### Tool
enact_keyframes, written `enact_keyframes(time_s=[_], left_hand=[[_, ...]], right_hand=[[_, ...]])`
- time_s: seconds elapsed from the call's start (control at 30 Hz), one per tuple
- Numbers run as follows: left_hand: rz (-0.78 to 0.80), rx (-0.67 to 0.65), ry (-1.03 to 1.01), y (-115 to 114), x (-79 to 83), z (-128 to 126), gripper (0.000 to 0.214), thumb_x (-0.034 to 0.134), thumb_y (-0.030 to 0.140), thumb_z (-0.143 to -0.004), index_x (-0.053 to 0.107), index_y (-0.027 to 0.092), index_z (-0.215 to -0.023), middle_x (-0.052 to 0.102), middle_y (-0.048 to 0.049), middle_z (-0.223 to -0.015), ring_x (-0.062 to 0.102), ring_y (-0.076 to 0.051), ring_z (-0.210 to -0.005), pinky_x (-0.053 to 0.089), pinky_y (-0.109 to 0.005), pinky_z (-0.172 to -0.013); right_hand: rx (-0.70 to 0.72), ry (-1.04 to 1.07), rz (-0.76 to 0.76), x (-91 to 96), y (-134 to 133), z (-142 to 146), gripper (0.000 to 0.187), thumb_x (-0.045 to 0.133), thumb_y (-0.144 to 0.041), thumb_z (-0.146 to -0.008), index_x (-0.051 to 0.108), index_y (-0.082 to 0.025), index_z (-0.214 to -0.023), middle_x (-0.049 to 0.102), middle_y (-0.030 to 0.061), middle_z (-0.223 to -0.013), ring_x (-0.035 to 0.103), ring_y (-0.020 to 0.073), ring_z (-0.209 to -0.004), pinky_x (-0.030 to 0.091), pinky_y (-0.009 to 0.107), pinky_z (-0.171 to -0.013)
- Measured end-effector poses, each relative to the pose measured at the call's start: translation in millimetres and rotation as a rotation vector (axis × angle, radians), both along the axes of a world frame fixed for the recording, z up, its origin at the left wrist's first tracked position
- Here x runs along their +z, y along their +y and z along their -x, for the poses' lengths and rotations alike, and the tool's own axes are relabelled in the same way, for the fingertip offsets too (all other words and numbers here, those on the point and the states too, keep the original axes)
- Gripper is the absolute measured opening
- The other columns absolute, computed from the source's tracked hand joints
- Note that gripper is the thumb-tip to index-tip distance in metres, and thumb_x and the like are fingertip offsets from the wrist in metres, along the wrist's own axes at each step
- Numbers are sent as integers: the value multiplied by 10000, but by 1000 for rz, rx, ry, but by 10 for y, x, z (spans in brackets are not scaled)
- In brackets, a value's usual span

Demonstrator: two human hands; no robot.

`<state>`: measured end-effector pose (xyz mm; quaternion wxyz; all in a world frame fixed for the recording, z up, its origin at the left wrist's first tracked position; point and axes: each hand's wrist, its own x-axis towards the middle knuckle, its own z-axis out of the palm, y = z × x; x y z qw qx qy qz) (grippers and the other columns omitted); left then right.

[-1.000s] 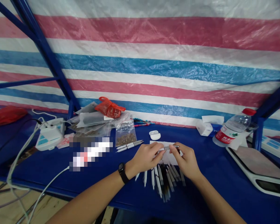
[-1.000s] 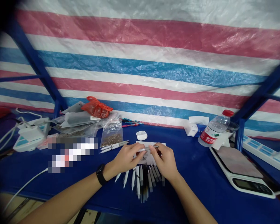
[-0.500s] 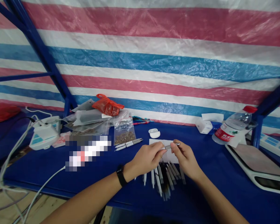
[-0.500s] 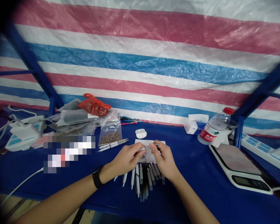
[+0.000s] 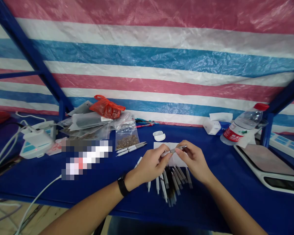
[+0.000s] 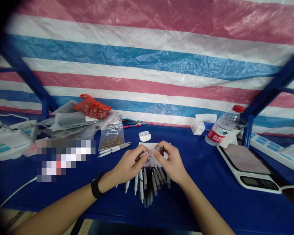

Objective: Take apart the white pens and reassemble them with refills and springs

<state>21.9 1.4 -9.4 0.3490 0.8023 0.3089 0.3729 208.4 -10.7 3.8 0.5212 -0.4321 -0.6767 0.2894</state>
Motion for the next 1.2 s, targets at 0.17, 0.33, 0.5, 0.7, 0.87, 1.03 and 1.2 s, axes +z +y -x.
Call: enact_keyframes(time_s=[0.17,0.33,0.5,0.7,0.87,1.03,1.2], left_hand=[[19,11,-1,26,-26,-2,234,400,384,-1020,425,223,-853,360,85,-590,342,-103,-498,241,-245,-533],[158,-74,-106,46,-45,-16,350,412,507,-1025,433,212,-838,403,74,-634,371,-100,-545,281,-242,-554],[133,-27,-85,22,-48,-26,335,418,498,-1027,433,212,-853,376,85,-610,361,-102,-540,262,-249,-558],[212,-61,-143,13,-64,-49,372,418,530,-1024,433,212,-832,381,78,-614,364,-106,-555,275,-248,-553],[143,-5,-80,17,-59,-41,366,405,521,-1028,468,208,-849,392,74,-609,382,-108,-542,272,-250,-545],[141,5,-56,20,-51,-31,319,399,481,-1032,533,202,-954,401,76,-597,398,-113,-518,273,-252,-537],[127,20,-29,-1,-33,-38,286,414,440,-1020,533,202,-916,364,82,-575,361,-107,-497,258,-250,-527]], right_hand=[[57,103,74,6,4,1,265,720,-462,-861,679,-208,-797,604,2,-707,537,146,-632,465,277,-618],[129,223,176,-13,17,-21,275,782,-475,-805,735,-241,-943,657,18,-824,605,172,-748,508,289,-690],[37,297,254,-26,44,-55,391,844,-481,-733,731,-242,-1022,697,18,-772,621,177,-705,519,306,-676],[134,345,263,23,37,-84,357,858,-441,-717,743,-283,-1016,761,56,-1035,697,226,-919,564,375,-836],[45,290,262,1,48,-50,359,867,-478,-704,724,-238,-928,738,42,-822,677,199,-766,573,345,-743],[88,391,256,-10,44,-37,436,880,-462,-698,717,-285,-1061,757,66,-1093,701,242,-993,573,380,-862],[44,298,270,-34,55,-49,369,855,-457,-731,716,-250,-1002,721,20,-806,679,194,-766,568,342,-754]])
